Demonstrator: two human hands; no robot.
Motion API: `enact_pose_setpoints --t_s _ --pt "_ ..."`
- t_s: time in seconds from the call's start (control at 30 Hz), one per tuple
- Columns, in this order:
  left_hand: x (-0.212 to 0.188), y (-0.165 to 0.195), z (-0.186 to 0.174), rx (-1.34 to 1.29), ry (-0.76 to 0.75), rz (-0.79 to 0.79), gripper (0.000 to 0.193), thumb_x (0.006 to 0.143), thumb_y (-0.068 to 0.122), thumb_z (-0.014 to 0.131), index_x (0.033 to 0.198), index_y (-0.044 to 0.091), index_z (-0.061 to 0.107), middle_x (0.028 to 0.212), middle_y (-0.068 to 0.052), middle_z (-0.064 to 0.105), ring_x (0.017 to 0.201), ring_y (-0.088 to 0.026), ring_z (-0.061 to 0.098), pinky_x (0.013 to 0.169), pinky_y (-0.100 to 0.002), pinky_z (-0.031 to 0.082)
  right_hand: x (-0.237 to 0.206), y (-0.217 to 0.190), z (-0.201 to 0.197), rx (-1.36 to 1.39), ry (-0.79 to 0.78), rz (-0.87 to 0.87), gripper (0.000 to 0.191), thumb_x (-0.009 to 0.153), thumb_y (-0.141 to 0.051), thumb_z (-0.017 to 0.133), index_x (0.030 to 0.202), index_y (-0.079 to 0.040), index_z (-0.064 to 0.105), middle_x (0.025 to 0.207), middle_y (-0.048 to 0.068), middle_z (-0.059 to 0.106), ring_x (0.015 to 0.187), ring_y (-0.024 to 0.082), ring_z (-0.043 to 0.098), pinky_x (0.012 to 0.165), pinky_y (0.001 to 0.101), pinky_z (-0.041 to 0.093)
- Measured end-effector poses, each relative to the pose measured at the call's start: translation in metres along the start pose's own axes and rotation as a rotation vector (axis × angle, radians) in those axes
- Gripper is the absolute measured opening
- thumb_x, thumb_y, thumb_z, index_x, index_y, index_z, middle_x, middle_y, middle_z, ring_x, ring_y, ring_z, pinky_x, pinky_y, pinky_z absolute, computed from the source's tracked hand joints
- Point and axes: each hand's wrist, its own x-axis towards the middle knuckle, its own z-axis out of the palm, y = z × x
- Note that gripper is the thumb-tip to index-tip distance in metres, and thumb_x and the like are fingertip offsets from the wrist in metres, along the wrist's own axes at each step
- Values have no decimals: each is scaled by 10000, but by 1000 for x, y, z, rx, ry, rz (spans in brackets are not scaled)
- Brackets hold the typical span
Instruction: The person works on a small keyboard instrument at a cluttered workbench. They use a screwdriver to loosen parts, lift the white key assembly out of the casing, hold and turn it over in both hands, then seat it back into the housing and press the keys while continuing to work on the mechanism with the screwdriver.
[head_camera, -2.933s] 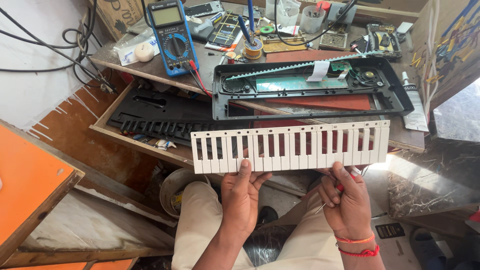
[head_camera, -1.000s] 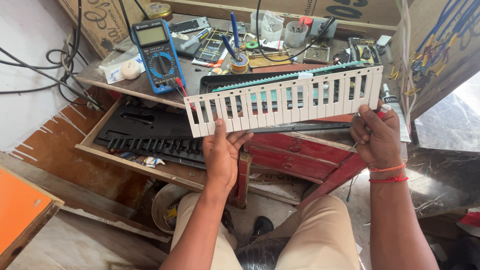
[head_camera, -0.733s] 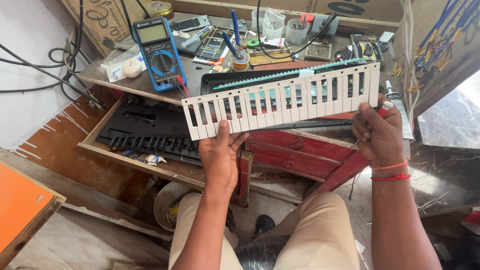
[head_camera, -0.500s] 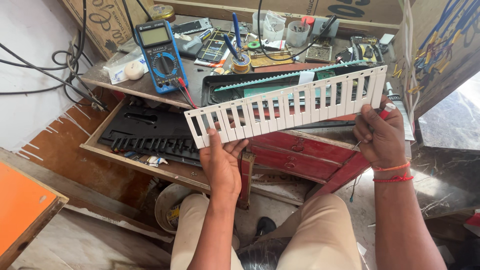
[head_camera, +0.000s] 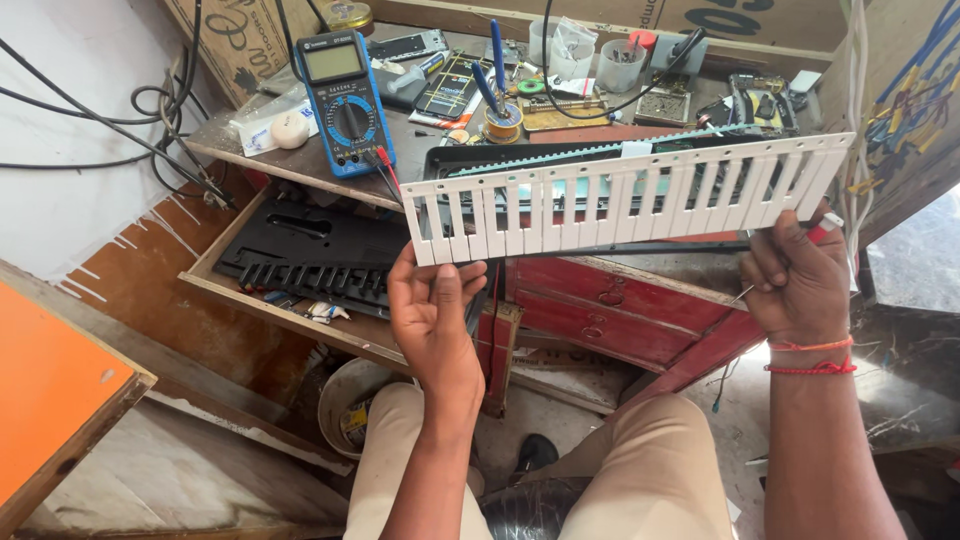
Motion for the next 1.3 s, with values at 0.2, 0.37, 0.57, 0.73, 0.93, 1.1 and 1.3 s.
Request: enact_pose_setpoints --t_s 0.2,0.37,0.57,0.73,0.93,1.1,1.3 --pt "2 1 -2 -35 15 24 302 1044 179 643 1267 -21 596 1069 -112 737 981 -176 731 884 -332 615 -1 -2 1 -10 7 -9 111 1127 -79 628 1233 -109 626 953 1 636 593 55 398 533 197 310" --pt "-3 2 -4 -44 28 8 301 1037 199 656 1234 -28 629 1001 -109 753 932 -177 739 854 -334 623 -1 -2 -4 9 3 1 128 1169 -71 649 1060 -118 600 899 -1 613 574 55 402 551 201 310" --pt "-2 6 -6 -83 20 -15 330 1078 241 578 1216 -45 670 1008 -134 767 933 -199 756 846 -339 627 0 -1 -12 16 -20 3 188 1183 -58 659 1027 -135 587 809 -13 545 578 64 406 552 207 309" --pt "-3 5 -9 -130 13 -54 389 1106 288 505 1223 -44 672 1036 -151 770 954 -207 761 862 -347 625 0 0 -16 -46 44 -12 145 1172 -59 652 1067 -132 584 844 -9 553 574 59 401 519 192 298" --pt "1 2 -18 -115 21 -71 409 1109 289 518 1226 -70 676 1251 -140 756 1016 -209 741 900 -358 616 -2 -2 -18 -69 42 -20 103 1152 -19 625 1102 -102 587 862 -2 558 576 56 394 511 180 291" --pt "8 9 -16 -142 36 -59 426 1077 316 514 1251 -37 678 1204 -134 733 1048 -178 736 867 -337 618 -1 -1 -17 -55 38 -18 129 1155 -14 634 1095 -114 579 883 -3 571 579 56 400 512 179 295" --pt "23 16 -13 72 -24 3 402 940 71 747 1324 20 640 1094 -85 723 986 -106 691 879 -266 589 -3 -2 -16 -73 54 -17 179 1155 6 629 1054 -136 584 826 -11 540 574 62 391 509 185 288"
